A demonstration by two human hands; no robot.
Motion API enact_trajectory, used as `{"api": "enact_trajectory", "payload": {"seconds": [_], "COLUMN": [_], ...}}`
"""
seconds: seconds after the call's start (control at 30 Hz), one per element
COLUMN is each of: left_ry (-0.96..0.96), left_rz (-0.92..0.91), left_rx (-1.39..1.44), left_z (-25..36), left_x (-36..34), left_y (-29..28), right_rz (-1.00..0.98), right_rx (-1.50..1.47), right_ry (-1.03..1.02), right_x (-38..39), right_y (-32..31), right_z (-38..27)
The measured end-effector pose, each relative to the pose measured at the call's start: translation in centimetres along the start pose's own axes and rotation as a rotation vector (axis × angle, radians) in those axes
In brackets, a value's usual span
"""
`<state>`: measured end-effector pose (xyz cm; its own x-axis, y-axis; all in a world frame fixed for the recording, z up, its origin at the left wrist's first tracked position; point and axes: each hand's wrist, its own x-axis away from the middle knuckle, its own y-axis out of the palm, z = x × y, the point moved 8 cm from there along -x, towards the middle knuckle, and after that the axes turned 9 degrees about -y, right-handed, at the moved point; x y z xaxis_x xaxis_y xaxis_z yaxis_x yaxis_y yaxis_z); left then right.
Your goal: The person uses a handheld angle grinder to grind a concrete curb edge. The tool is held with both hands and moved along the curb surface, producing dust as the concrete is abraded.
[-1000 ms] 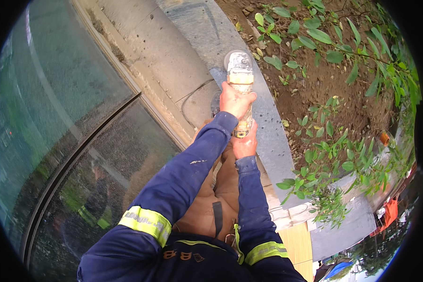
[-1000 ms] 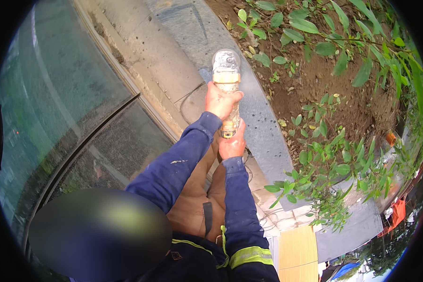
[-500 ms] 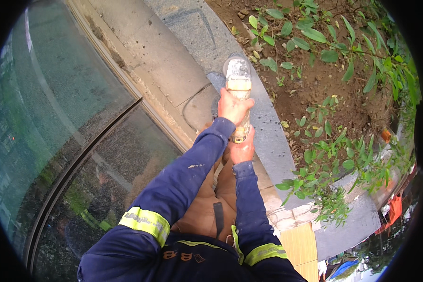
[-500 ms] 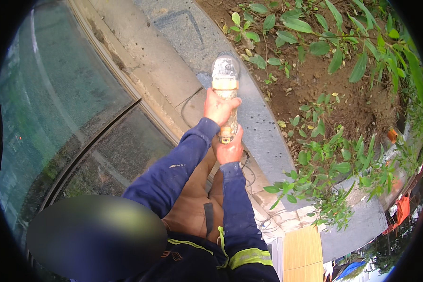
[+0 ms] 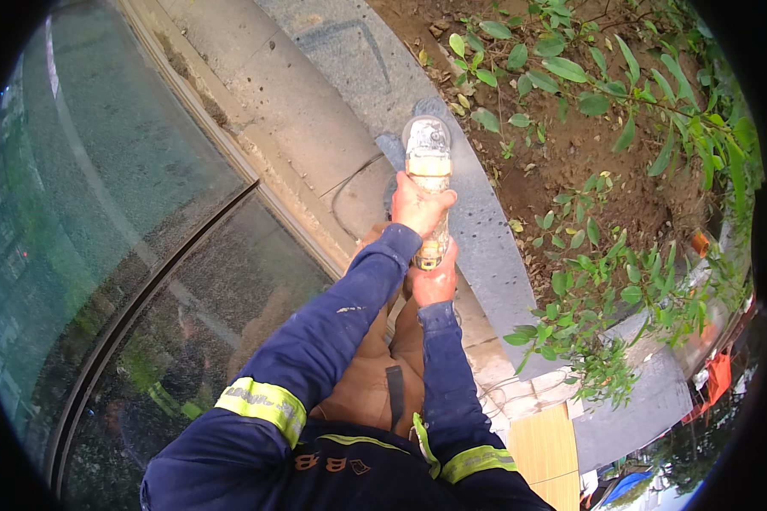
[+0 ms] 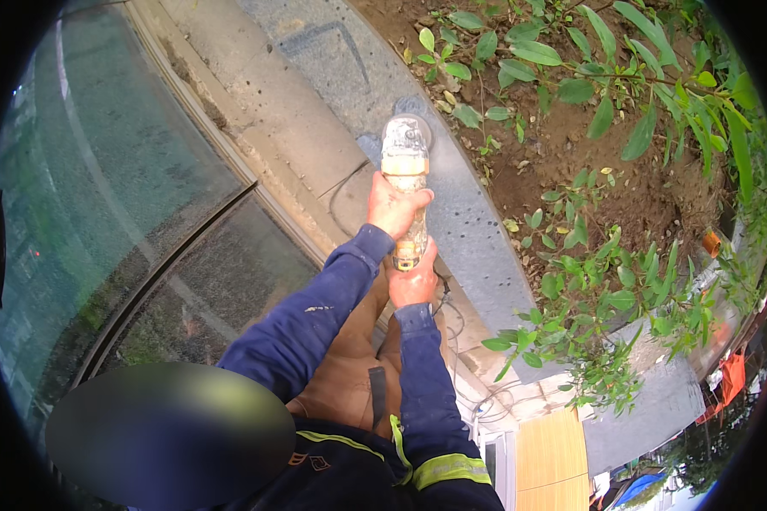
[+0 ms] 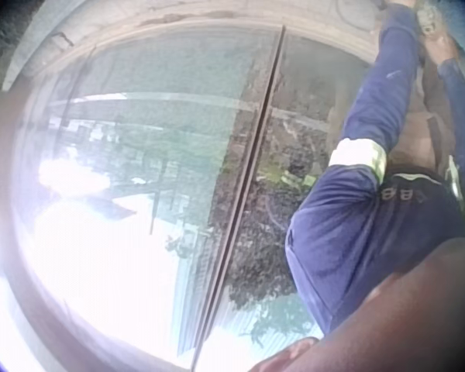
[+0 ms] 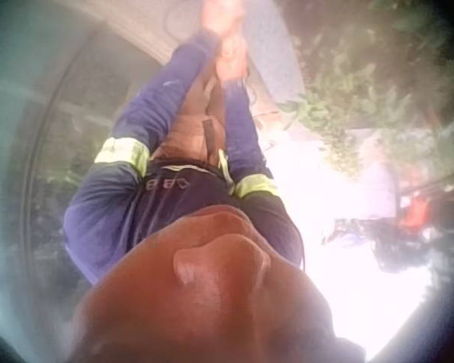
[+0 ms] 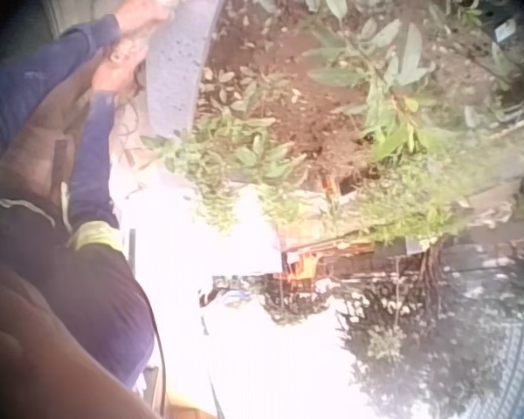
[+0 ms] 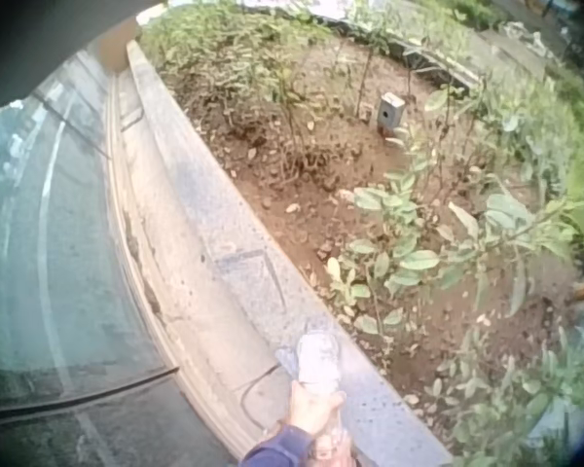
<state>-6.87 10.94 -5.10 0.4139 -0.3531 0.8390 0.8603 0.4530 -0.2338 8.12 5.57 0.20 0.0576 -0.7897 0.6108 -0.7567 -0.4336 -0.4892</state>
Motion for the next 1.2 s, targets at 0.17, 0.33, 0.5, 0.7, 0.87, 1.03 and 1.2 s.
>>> {"api": "enact_trajectory", "payload": {"seconds": [0.17, 0.33, 0.5, 0.7, 0.87, 1.03, 1.2], "left_ry": [-0.011, -0.019, 0.013, -0.016, -0.031, -0.05, -0.031], "left_rz": [0.01, -0.049, -0.054, 0.004, -0.023, -0.031, 0.043], "left_rx": [-0.062, -0.064, 0.052, -0.07, -0.129, -0.021, 0.042], "left_z": [2.7, 1.4, -1.1, 1.9, 3.2, -1.2, -2.2], "left_x": [-0.3, 1.2, 0.8, -1.0, 1.0, 2.2, 1.2], "left_y": [1.0, 2.0, 1.3, 0.6, 1.5, 1.5, 0.1], "right_rz": [0.037, 0.055, 0.015, 0.04, 0.095, 0.055, 0.0], "right_rx": [-0.011, -0.026, -0.003, 0.004, -0.011, 0.03, 0.044], "right_ry": [0.074, 0.034, 0.081, 0.03, 0.036, 0.026, 0.002], "right_x": [-1.9, -0.1, 1.2, -1.9, -1.0, 1.7, 1.1], "right_y": [-0.7, -1.8, -0.9, 0.0, -1.5, -1.7, -0.5], "right_z": [-1.1, -0.5, -0.1, -0.5, -1.4, 1.1, 1.4]}}
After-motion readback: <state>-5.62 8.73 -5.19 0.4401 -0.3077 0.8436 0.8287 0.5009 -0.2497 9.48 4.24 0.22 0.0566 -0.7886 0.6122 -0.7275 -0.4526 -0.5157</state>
